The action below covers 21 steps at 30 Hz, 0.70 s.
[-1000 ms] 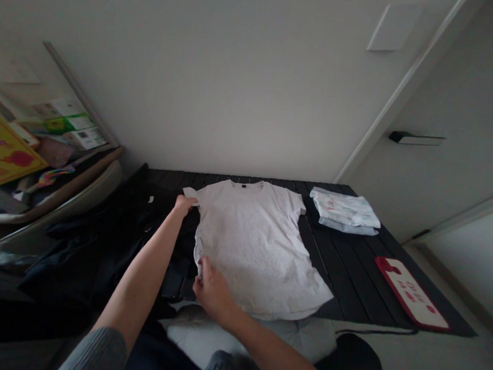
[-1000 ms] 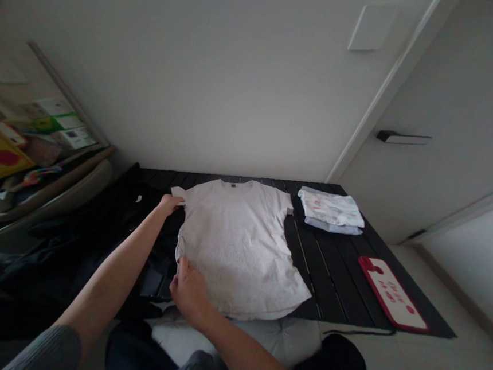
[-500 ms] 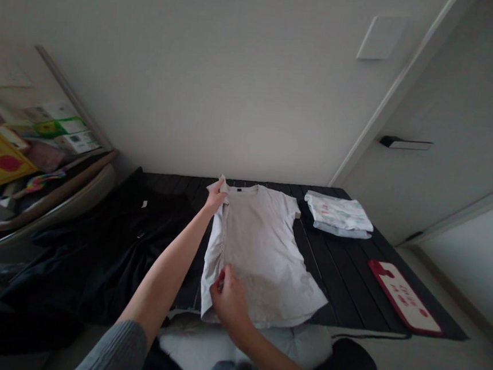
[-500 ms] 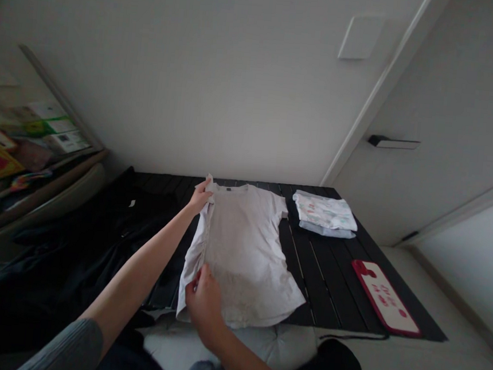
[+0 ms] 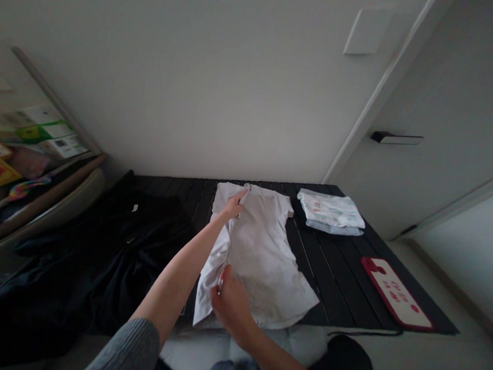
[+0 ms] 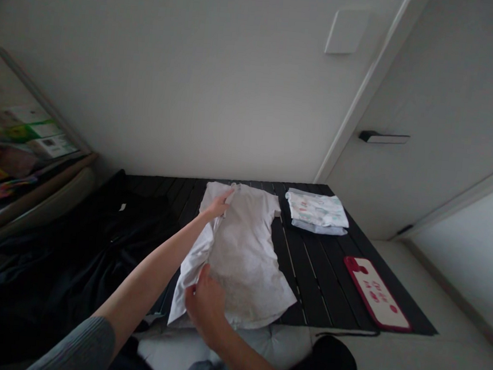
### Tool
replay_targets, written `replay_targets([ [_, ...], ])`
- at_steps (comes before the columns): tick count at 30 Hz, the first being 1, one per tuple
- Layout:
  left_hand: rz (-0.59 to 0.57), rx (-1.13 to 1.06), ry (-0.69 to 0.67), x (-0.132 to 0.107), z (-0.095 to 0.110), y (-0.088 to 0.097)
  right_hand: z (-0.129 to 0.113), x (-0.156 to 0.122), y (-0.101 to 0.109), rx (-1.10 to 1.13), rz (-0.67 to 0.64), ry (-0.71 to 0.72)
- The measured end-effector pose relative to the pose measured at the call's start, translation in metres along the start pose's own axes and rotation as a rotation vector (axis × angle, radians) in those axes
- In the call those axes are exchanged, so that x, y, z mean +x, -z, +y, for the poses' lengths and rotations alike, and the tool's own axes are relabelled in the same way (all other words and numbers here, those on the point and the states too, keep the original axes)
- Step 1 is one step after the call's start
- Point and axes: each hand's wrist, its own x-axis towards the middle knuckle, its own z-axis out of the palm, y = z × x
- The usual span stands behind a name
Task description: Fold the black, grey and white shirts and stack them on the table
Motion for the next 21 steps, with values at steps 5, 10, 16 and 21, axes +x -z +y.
replay_targets([
  [5,-0.137,-0.134,0.001,-0.01,-0.015,-0.018,0.004,0.0,0.006,-0.039,-0.099,0.009],
  [10,-0.056,-0.291,-0.037,-0.002,-0.015,-0.028,0.014,0.003,0.023,0.039,-0.154,0.079],
  [16,0.076,-0.239,0.095,-0.007,-0.014,-0.043,0.028,0.008,0.025,0.127,-0.163,0.138],
  [21,0.152,-0.145,0.037,-0.028,-0.01,-0.034,0.03,0.003,0.01,0.224,-0.071,0.163],
])
